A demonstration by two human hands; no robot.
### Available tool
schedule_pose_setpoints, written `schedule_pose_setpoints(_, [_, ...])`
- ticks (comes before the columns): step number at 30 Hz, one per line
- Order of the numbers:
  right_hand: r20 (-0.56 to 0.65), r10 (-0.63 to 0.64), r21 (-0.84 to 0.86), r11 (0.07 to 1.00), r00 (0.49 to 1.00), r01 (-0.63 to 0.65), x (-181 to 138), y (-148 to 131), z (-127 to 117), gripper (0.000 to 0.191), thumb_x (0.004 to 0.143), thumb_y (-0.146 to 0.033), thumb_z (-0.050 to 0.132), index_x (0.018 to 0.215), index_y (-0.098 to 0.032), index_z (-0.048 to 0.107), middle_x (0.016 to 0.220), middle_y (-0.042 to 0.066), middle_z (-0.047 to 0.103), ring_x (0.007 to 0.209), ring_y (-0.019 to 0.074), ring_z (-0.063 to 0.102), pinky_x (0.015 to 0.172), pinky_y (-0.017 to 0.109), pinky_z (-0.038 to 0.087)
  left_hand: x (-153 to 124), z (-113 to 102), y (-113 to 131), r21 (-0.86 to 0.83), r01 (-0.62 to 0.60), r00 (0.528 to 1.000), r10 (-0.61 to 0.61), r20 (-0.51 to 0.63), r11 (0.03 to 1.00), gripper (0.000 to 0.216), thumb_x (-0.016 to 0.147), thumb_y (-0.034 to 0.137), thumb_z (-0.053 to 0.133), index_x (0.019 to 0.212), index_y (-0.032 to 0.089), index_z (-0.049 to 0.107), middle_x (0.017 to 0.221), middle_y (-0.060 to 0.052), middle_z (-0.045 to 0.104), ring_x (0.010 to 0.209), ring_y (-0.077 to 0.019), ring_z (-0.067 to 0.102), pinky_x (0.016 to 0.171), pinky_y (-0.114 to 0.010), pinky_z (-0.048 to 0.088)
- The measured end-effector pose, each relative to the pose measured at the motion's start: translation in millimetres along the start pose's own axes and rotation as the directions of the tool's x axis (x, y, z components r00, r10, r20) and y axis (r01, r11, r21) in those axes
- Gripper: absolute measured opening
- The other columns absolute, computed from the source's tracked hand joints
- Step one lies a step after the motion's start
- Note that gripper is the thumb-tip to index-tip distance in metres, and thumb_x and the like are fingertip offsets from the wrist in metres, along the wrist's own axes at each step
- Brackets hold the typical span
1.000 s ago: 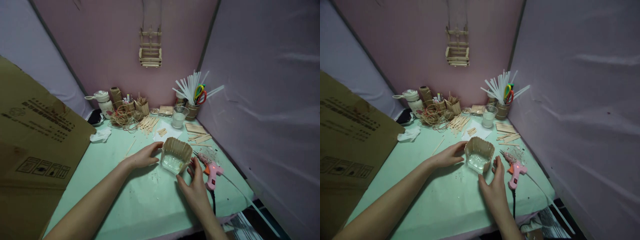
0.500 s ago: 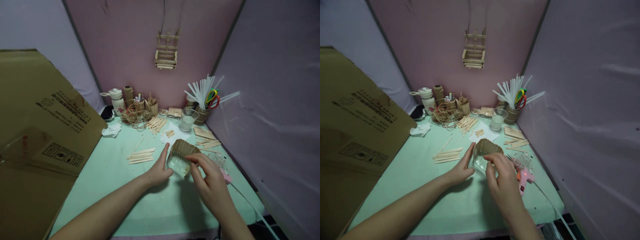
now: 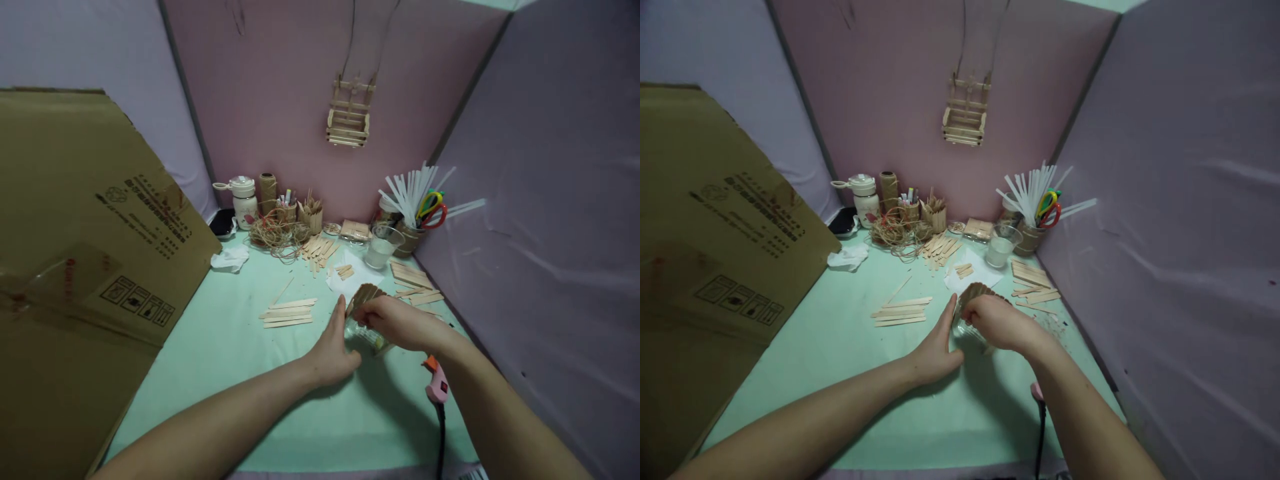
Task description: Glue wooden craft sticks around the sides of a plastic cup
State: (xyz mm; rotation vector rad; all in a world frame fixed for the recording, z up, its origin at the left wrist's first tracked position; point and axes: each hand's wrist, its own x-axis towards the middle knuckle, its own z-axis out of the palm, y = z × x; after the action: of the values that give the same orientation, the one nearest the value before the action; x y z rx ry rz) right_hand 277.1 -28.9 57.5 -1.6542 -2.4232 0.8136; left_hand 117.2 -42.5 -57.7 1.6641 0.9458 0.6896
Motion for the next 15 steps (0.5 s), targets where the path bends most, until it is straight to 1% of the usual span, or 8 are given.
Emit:
schedule_pose_setpoints(3, [0.020, -0.032, 0.039, 0.999, 0.999, 0.032, 2.3, 1.7, -0.2, 0.031, 0.072, -0.005, 0.044, 0.073, -0.019, 0.071, 0.075, 0.002, 0.070, 0.068, 0.0156, 0.059, 0.062, 0.024, 0.041, 2.0, 2.2, -4.2, -0.010, -0.013, 1.000, 0.013, 0.001, 1.000, 0.116, 0.064, 0.011, 0.061, 0.158, 0.016, -0.006, 0.168, -0.012, -0.001, 0.154, -0.0330, 0.003, 0.127, -0.049, 0.008])
schedule_pose_setpoints(6, [0.006, -0.036, 0.055, 0.998, 0.999, 0.036, 2.7, 2.3, 0.7, 0.032, 0.073, -0.005, 0.042, 0.074, -0.019, 0.071, 0.075, 0.002, 0.070, 0.068, 0.0156, 0.059, 0.063, 0.025, 0.043, 3.5, 4.1, -6.7, 0.012, -0.026, 1.000, 0.026, -0.002, 1.000, 0.116, 0.064, 0.011, 0.061, 0.158, 0.016, -0.008, 0.168, -0.013, 0.001, 0.154, -0.0328, 0.004, 0.127, -0.051, 0.009])
schedule_pose_setpoints(12, [-0.033, -0.024, 0.052, 0.998, 0.999, 0.025, 2.0, -0.1, 2.4, 0.029, 0.077, -0.008, 0.045, 0.079, -0.019, 0.072, 0.084, 0.004, 0.073, 0.075, 0.0170, 0.063, 0.069, 0.026, 0.046, 4.5, 3.1, -1.2, 0.046, 0.007, 1.000, -0.007, 0.015, 0.999, 0.117, 0.064, 0.011, 0.061, 0.157, 0.012, -0.009, 0.167, -0.016, 0.000, 0.154, -0.0337, 0.003, 0.127, -0.051, 0.010])
schedule_pose_setpoints(15, [-0.045, -0.010, 0.041, 0.999, 0.999, 0.012, 1.5, -0.4, 3.2, 0.030, 0.077, -0.008, 0.044, 0.080, -0.018, 0.072, 0.084, 0.004, 0.074, 0.075, 0.0169, 0.063, 0.068, 0.026, 0.046, 4.6, 3.0, -0.7, 0.044, 0.003, 1.000, -0.004, 0.009, 0.999, 0.117, 0.064, 0.011, 0.062, 0.158, 0.012, -0.008, 0.167, -0.016, 0.000, 0.154, -0.0344, 0.004, 0.127, -0.051, 0.011])
